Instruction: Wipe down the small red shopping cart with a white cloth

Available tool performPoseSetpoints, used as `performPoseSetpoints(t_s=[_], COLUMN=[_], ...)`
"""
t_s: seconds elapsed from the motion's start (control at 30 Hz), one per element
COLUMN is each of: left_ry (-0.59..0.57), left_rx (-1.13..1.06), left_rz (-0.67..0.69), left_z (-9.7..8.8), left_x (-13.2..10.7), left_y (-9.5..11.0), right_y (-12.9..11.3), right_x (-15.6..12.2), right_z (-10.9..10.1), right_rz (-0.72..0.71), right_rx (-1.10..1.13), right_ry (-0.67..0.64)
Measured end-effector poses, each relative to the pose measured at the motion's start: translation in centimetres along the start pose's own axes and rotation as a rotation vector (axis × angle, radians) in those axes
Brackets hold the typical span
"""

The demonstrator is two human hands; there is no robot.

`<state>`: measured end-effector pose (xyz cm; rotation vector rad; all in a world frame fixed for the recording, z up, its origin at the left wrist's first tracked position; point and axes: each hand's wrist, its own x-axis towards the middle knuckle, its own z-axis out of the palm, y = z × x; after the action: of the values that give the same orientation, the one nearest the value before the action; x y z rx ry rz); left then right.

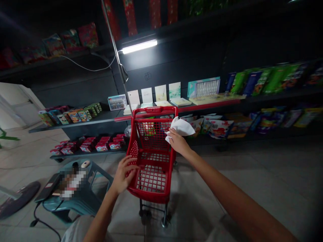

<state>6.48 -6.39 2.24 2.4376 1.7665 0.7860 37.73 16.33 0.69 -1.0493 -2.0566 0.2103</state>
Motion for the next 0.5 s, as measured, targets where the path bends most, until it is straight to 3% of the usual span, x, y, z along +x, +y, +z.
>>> performPoseSetpoints(t_s=[0.03, 0.07, 0.17, 0.3, 0.4, 0.5], left_ry=[0.112, 0.147, 0.023, -0.071, -0.130, -0.143], left_rx=[0.015, 0.030, -0.012, 0.110, 0.189, 0.201], left_rz=[-0.082, -0.163, -0.363, -0.437, -0.538, -0.592], left_z=[0.0, 0.1, 0.3, 0.3, 0.7, 1.5], left_x=[0.9, 2.1, 6.2, 10.9, 12.4, 12.5], left_y=[-0.9, -1.8, -4.0, -4.8, -4.9, -5.2], right_y=[-0.3, -0.6, -1.4, -2.1, -3.2, -5.2], right_x=[-0.4, -0.8, -1.3, -1.3, -0.4, 2.3], right_z=[-0.3, -0.6, -1.9, -3.1, -3.0, -0.9], right_rz=[-0.007, -0.010, -0.015, -0.045, -0.027, 0.038], right_rx=[0.003, 0.004, -0.020, -0.055, -0.019, 0.168], right_ry=[0.007, 0.013, 0.002, 0.012, 0.093, 0.190])
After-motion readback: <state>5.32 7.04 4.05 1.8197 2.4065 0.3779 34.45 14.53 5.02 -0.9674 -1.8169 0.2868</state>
